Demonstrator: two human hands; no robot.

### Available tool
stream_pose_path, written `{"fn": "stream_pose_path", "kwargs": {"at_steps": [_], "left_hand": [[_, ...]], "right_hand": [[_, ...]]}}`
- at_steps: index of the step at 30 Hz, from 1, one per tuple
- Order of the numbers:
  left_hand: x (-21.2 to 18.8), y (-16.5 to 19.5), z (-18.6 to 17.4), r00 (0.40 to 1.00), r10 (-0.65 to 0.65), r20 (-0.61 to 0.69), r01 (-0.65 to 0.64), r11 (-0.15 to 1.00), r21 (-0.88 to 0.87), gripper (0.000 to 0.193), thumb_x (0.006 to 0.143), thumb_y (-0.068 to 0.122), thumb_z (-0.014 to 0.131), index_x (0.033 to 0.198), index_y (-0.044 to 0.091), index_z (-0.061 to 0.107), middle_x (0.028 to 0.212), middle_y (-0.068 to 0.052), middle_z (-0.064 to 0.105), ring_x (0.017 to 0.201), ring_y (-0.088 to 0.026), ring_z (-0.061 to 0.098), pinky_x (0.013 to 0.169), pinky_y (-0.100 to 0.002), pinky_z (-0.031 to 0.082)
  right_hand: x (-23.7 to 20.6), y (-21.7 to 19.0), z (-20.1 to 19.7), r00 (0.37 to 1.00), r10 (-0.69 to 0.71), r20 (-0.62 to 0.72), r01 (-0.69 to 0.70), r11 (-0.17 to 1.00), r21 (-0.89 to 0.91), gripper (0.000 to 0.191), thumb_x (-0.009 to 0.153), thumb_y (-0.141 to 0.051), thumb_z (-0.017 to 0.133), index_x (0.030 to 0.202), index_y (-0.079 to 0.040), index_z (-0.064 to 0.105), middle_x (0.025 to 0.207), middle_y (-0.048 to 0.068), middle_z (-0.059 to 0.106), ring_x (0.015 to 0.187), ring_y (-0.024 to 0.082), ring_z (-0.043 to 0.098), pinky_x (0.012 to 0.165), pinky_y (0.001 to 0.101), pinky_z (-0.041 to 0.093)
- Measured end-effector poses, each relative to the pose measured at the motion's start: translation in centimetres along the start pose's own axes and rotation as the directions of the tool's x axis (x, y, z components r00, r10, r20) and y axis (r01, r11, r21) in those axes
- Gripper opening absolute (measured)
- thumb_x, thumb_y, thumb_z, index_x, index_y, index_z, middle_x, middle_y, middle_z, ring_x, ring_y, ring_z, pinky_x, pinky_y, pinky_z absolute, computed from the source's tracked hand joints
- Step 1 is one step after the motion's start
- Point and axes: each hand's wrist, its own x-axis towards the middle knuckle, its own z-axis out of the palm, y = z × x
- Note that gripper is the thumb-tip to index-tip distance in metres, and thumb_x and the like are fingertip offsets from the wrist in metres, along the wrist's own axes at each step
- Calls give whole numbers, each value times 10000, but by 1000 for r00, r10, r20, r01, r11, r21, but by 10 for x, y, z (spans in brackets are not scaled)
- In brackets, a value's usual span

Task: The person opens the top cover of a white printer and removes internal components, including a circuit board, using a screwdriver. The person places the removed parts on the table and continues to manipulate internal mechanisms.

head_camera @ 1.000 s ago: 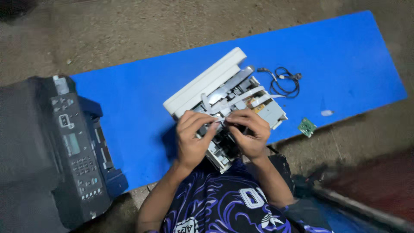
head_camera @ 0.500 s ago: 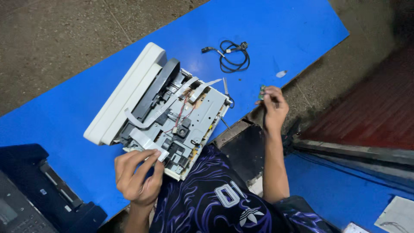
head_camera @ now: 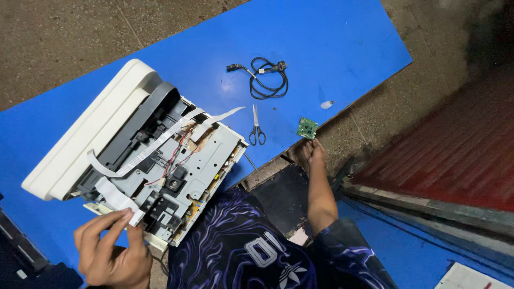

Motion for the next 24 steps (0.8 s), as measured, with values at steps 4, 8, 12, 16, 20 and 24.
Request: {"fn": "stream_pose_path", "kwargs": {"at_steps": [4,8,12,16,20,24], "left_hand": [[-1,4,6,999,-5,-37,6,1000,27,177,948,-60,779,1107,13,756,1100,-120,730,991,-243,630,920,-284,471],[3,6,14,997,-3,-82,3,1000,1,141,976,-38,804,1103,-1,756,1092,-124,732,973,-233,624,903,-279,461],[5,5,20,993,-16,-113,13,1000,-20,114,996,-27,808,1102,-19,765,1081,-133,733,970,-232,626,882,-275,460],[3,3,20,993,-8,-118,7,1000,-3,112,996,-36,800,1097,-27,753,1080,-146,734,964,-235,627,882,-285,455],[-3,0,14,998,-5,-59,6,1000,23,107,1049,-61,745,1136,-13,704,1140,-143,710,1049,-228,627,938,-271,490],[-9,-4,7,998,-66,20,63,993,96,81,1069,-30,698,1144,-7,683,1128,-149,652,1071,-224,614,937,-272,505]], "right_hand": [[8,-3,5,996,-89,-2,89,996,10,265,1042,-136,564,1288,-146,664,1165,67,692,1065,259,693,865,436,621],[9,-7,7,992,-122,-13,122,991,47,277,1017,-115,577,1279,-153,659,1212,55,712,1095,280,711,831,425,633],[14,-8,6,991,-124,-42,128,985,112,269,988,-77,593,1239,-125,675,1163,86,733,1011,290,745,788,432,650],[23,-12,1,957,-198,-211,218,973,77,214,964,-59,618,1138,-120,727,1017,43,726,844,193,691,685,408,599],[36,-29,-2,939,-322,-118,314,946,-80,125,951,-30,702,1051,-83,753,914,36,728,760,164,650,656,382,562],[55,-52,4,956,-292,-40,285,951,-124,126,936,-28,705,1046,-79,740,925,18,730,791,152,665,690,382,611]]}}
